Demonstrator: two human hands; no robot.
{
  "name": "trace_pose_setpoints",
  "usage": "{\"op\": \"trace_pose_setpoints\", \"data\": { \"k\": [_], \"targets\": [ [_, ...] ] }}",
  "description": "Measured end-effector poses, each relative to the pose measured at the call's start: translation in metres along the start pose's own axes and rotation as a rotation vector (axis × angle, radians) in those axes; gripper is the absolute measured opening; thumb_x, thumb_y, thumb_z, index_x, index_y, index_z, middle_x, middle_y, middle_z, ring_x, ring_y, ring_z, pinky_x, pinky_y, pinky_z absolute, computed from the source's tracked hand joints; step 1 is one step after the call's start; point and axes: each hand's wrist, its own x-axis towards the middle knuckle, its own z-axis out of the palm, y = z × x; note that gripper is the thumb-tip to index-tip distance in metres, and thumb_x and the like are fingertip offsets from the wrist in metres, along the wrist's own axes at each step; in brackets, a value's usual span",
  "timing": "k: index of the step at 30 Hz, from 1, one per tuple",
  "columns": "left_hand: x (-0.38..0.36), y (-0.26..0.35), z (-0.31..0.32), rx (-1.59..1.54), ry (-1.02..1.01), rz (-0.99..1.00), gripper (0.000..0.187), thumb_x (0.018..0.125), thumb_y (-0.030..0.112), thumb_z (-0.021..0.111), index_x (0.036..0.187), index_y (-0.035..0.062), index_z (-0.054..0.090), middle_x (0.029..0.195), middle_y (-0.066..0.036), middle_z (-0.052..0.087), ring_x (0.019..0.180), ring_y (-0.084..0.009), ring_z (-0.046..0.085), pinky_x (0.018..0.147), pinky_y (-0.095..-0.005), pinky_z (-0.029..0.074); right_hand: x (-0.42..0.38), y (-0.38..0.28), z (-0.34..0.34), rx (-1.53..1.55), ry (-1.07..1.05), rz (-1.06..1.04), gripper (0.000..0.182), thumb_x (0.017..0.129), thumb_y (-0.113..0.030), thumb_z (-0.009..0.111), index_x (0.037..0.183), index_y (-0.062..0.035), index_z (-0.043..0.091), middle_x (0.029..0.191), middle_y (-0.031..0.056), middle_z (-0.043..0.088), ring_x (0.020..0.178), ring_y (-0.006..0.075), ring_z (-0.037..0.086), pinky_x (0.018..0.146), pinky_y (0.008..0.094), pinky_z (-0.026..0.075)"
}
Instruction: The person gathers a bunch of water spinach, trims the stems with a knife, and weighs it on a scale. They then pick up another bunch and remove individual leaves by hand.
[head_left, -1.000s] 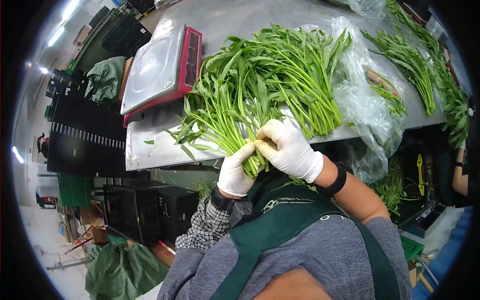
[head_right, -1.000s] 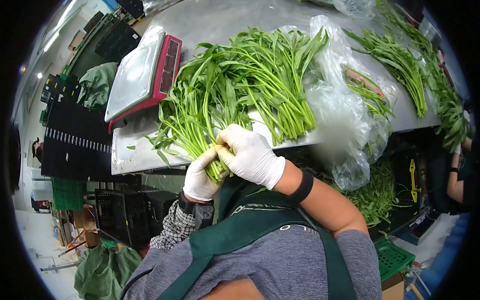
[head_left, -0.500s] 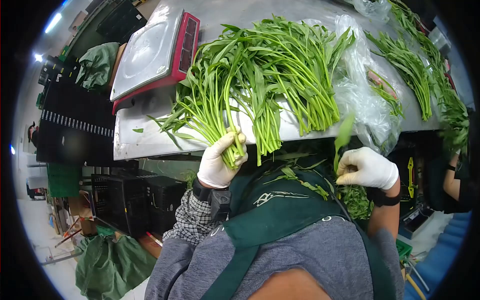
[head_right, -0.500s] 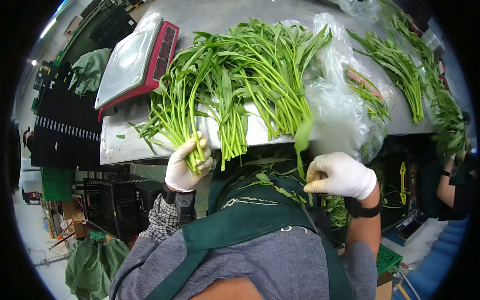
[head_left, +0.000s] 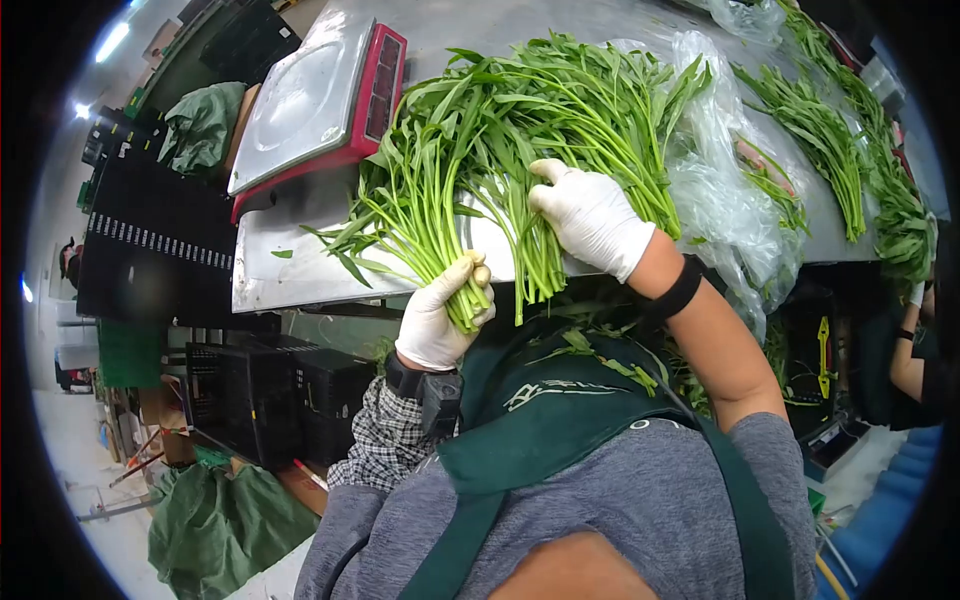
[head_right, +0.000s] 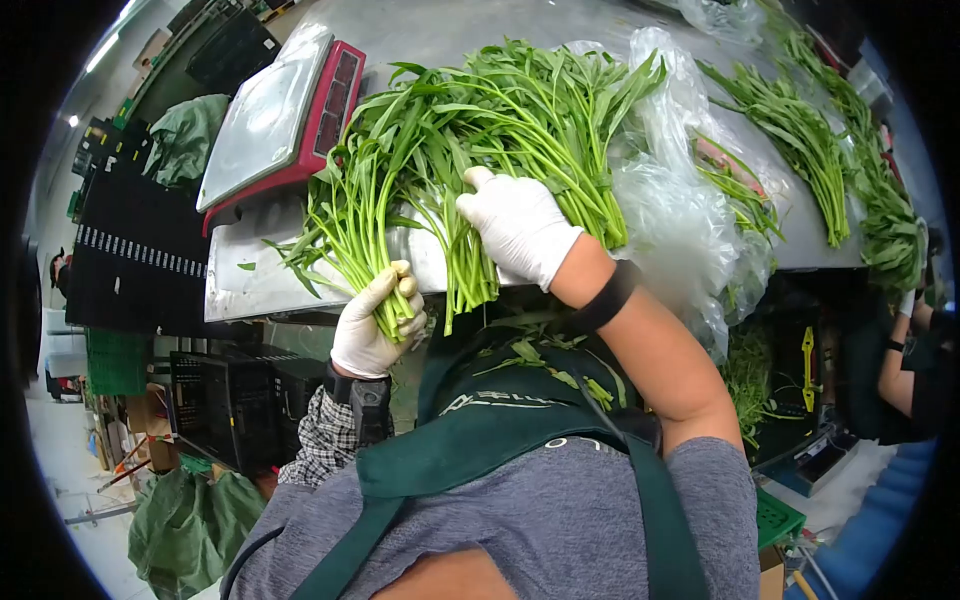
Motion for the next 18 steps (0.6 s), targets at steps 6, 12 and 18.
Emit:
{"op": "trace_pose_setpoints", "data": {
  "k": [6,12,18],
  "targets": [
    [0.003,-0.001,-0.002,0.032,0.053,0.002,0.02,0.087,0.018,0.053,0.099,0.0033,0.055,0.078,-0.005,0.056,0.059,-0.0139,0.046,0.049,-0.0245,0.036,-0.018,0.005,-0.01,0.666,0.308,0.198,0.009,0.078,-0.003,0.055,0.086,-0.0057,0.057,0.087,0.0109,0.058,0.073,0.026,0.057,0.067,0.0325,0.046],
    [0.007,-0.006,0.0,0.104,0.017,-0.095,0.022,0.086,0.021,0.053,0.099,0.0033,0.055,0.078,-0.002,0.056,0.062,-0.0133,0.049,0.049,-0.025,0.038,-0.015,-0.012,-0.015,1.251,0.248,0.388,0.008,0.084,-0.002,0.052,0.092,-0.0018,0.056,0.088,0.0047,0.059,0.078,0.0099,0.054,0.071,0.0243,0.045],
    [0.011,-0.008,0.004,0.174,0.061,-0.087,0.026,0.087,0.025,0.051,0.099,0.0026,0.054,0.074,-0.001,0.055,0.059,-0.0115,0.05,0.046,-0.0217,0.038,-0.019,-0.021,-0.016,1.788,0.312,0.424,0.01,0.086,-0.004,0.05,0.095,-0.0045,0.055,0.09,0.0064,0.059,0.079,0.0139,0.058,0.078,0.0299,0.049]
  ]
}}
